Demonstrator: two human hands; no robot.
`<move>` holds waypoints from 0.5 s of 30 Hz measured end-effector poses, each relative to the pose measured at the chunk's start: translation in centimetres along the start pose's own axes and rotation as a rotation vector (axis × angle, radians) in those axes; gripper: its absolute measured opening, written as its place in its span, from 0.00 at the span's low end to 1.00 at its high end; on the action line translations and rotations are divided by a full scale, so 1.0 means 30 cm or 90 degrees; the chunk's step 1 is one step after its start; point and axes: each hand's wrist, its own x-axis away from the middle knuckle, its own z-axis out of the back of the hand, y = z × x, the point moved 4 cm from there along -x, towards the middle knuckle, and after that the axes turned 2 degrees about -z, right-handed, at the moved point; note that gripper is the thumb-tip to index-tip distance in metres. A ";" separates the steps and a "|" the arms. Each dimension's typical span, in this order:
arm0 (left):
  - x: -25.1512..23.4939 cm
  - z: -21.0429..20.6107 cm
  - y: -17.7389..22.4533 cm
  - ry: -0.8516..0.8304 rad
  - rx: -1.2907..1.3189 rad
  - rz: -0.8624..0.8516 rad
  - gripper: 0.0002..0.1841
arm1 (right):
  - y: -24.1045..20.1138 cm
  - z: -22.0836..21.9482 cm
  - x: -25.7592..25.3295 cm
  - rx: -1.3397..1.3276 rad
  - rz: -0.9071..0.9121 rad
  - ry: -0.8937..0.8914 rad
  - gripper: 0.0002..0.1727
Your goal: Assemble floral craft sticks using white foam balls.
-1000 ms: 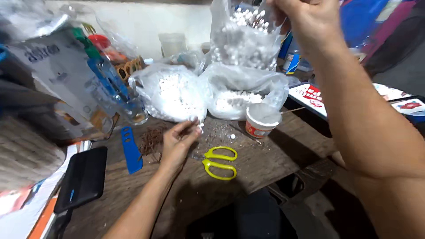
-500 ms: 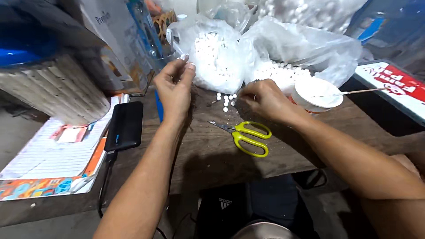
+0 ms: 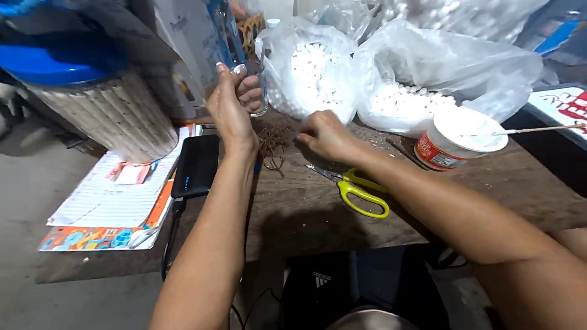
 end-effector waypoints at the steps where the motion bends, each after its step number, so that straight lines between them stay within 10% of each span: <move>1: 0.001 -0.003 0.000 -0.010 -0.005 -0.007 0.26 | -0.017 -0.015 -0.017 0.035 -0.026 -0.010 0.11; 15: 0.050 -0.045 -0.026 -0.083 -0.080 -0.120 0.17 | -0.050 0.077 -0.039 0.062 -0.145 0.003 0.09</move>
